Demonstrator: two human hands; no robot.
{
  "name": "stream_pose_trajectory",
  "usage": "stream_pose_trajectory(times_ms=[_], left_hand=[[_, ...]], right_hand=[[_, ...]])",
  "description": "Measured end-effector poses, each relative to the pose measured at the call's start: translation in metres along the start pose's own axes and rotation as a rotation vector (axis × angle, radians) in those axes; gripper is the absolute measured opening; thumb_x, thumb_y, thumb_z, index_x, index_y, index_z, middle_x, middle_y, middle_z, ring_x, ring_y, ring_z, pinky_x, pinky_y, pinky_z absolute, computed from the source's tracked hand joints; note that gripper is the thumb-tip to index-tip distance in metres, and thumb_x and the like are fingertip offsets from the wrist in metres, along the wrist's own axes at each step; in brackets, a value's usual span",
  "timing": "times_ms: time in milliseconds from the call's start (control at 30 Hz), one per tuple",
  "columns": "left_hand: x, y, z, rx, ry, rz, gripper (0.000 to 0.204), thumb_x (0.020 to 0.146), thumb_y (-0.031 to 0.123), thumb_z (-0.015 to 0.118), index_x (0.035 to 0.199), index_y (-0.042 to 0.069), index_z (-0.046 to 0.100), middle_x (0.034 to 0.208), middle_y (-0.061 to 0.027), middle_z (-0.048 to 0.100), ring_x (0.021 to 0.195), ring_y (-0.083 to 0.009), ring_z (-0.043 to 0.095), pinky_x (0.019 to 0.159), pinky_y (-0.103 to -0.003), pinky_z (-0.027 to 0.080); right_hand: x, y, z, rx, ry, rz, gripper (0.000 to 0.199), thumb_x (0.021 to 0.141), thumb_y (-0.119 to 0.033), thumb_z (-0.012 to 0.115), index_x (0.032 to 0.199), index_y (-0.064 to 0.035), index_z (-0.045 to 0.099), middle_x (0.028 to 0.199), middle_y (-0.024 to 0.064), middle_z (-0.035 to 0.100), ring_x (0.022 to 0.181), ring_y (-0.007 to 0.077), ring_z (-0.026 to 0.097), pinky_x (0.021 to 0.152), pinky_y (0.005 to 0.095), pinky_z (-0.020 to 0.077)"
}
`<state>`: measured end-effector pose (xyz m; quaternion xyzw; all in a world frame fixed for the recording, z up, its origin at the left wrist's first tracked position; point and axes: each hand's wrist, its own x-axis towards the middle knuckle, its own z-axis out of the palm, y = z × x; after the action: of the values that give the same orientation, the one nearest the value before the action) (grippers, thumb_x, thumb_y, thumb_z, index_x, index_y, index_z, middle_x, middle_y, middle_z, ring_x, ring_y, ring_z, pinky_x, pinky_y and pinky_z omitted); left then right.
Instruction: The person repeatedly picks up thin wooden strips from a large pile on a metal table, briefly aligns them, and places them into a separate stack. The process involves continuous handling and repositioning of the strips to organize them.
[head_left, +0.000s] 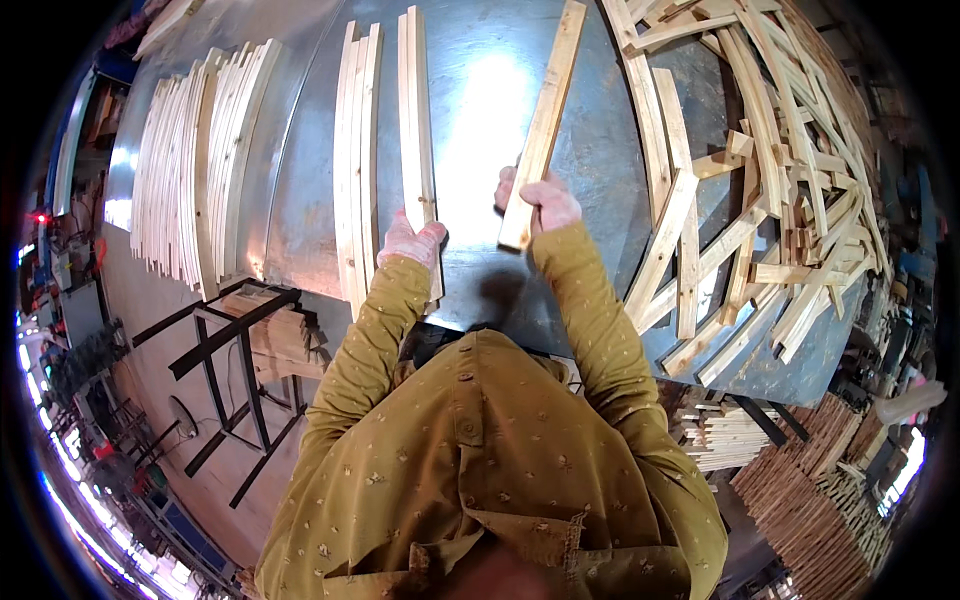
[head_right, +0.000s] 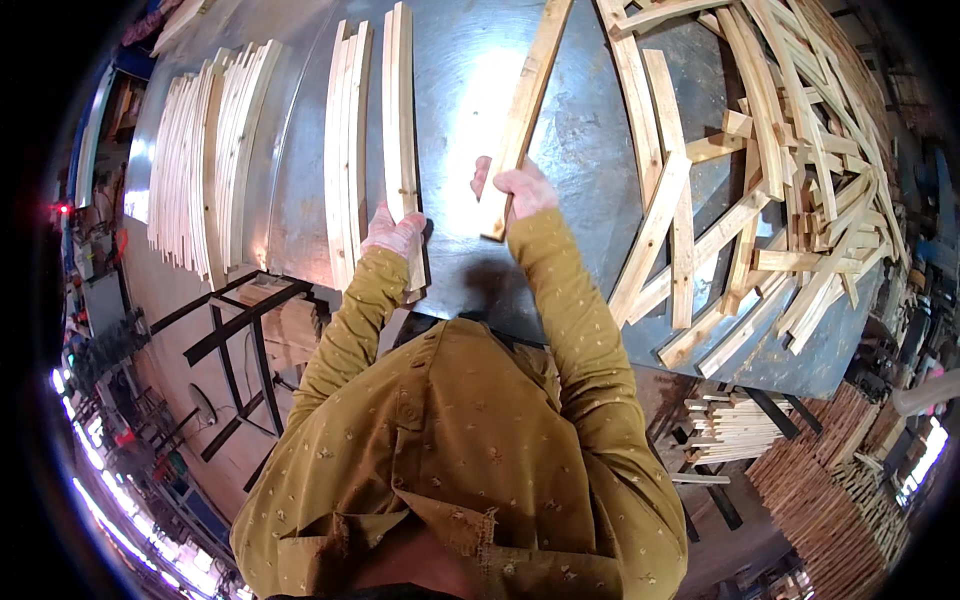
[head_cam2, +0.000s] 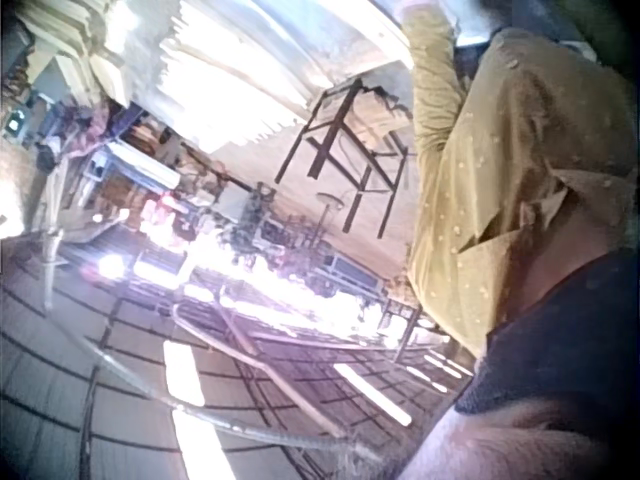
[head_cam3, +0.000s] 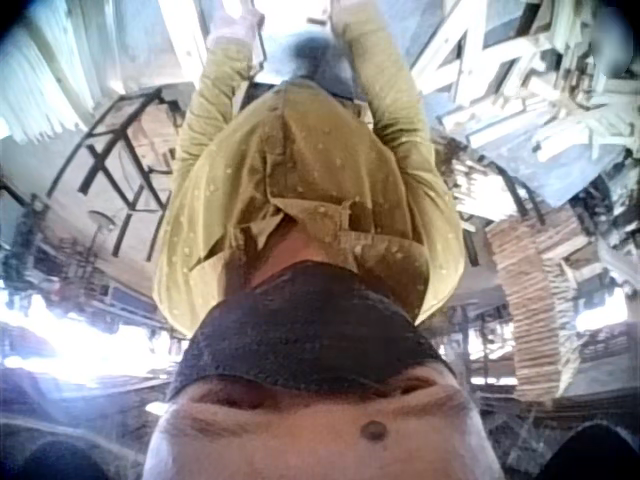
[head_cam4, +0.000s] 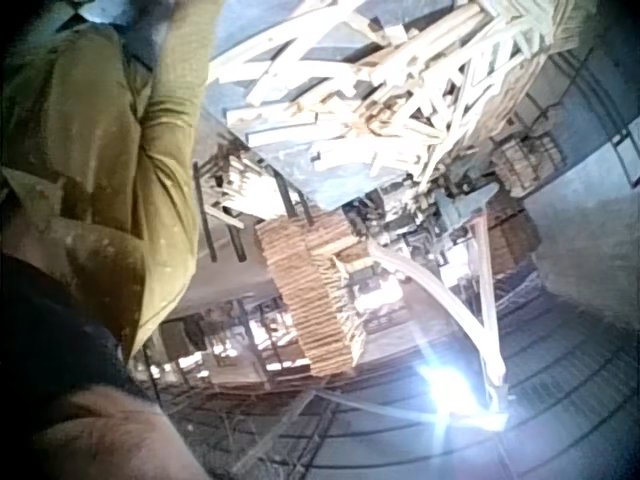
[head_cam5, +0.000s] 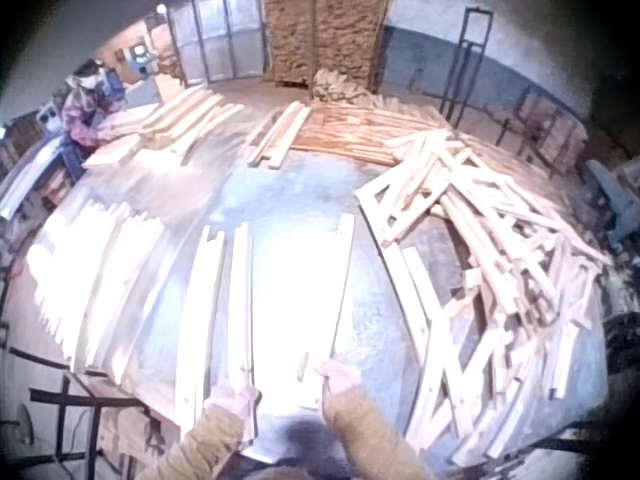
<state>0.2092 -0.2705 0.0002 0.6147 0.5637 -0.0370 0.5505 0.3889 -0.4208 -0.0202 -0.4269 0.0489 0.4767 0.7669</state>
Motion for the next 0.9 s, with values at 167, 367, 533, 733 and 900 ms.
stream_pose_trajectory(times_ms=[167, 367, 533, 733, 900], left_hand=[[-0.021, 0.017, -0.012, 0.501, 0.260, 0.227, 0.070, 0.081, 0.022, 0.074, 0.142, 0.007, 0.044, 0.130, -0.0227, 0.055, 0.123, -0.0390, 0.053, 0.102, -0.043, 0.046], [-0.037, 0.014, -0.031, 0.842, 0.417, 0.253, 0.075, 0.080, 0.025, 0.075, 0.142, 0.007, 0.036, 0.135, -0.0245, 0.045, 0.122, -0.0427, 0.049, 0.103, -0.050, 0.042], [-0.023, 0.028, -0.052, 0.765, 0.344, -0.101, 0.111, 0.076, 0.052, 0.073, 0.156, 0.003, 0.013, 0.157, -0.0270, 0.023, 0.149, -0.0393, 0.020, 0.122, -0.045, 0.019], [-0.069, 0.076, -0.102, 0.978, 0.411, 0.789, 0.098, 0.076, 0.055, 0.076, 0.148, 0.004, 0.033, 0.144, -0.0249, 0.040, 0.138, -0.0389, 0.036, 0.114, -0.050, 0.030], [-0.053, 0.115, -0.120, 1.314, -0.413, 0.415, 0.065, 0.082, 0.045, 0.074, 0.129, 0.005, 0.054, 0.116, -0.0195, 0.063, 0.113, -0.0314, 0.060, 0.104, -0.044, 0.044]], right_hand=[[-0.035, 0.019, 0.004, 0.361, -0.105, 0.064, 0.052, 0.084, -0.007, 0.067, 0.131, -0.0046, 0.046, 0.097, 0.0128, 0.059, 0.078, 0.0229, 0.060, 0.069, 0.0346, 0.0557], [-0.053, 0.014, 0.015, -0.024, 0.028, 0.044, 0.045, 0.096, -0.038, 0.063, 0.122, -0.0034, 0.051, 0.093, 0.0111, 0.063, 0.076, 0.0200, 0.061, 0.068, 0.0345, 0.0566], [-0.074, -0.005, 0.023, -0.476, 0.025, -0.082, 0.042, 0.099, -0.030, 0.055, 0.129, -0.0002, 0.050, 0.092, 0.0082, 0.062, 0.075, 0.0161, 0.060, 0.065, 0.0299, 0.0519], [-0.091, -0.083, 0.045, -1.858, -0.431, -0.484, 0.046, 0.090, -0.022, 0.067, 0.131, -0.0041, 0.056, 0.099, 0.0115, 0.068, 0.083, 0.0250, 0.066, 0.074, 0.0400, 0.0550], [-0.113, -0.136, 0.050, -1.657, -0.394, -1.207, 0.046, 0.093, -0.036, 0.064, 0.130, -0.0103, 0.057, 0.108, 0.0140, 0.067, 0.093, 0.0329, 0.065, 0.081, 0.0420, 0.0521]])
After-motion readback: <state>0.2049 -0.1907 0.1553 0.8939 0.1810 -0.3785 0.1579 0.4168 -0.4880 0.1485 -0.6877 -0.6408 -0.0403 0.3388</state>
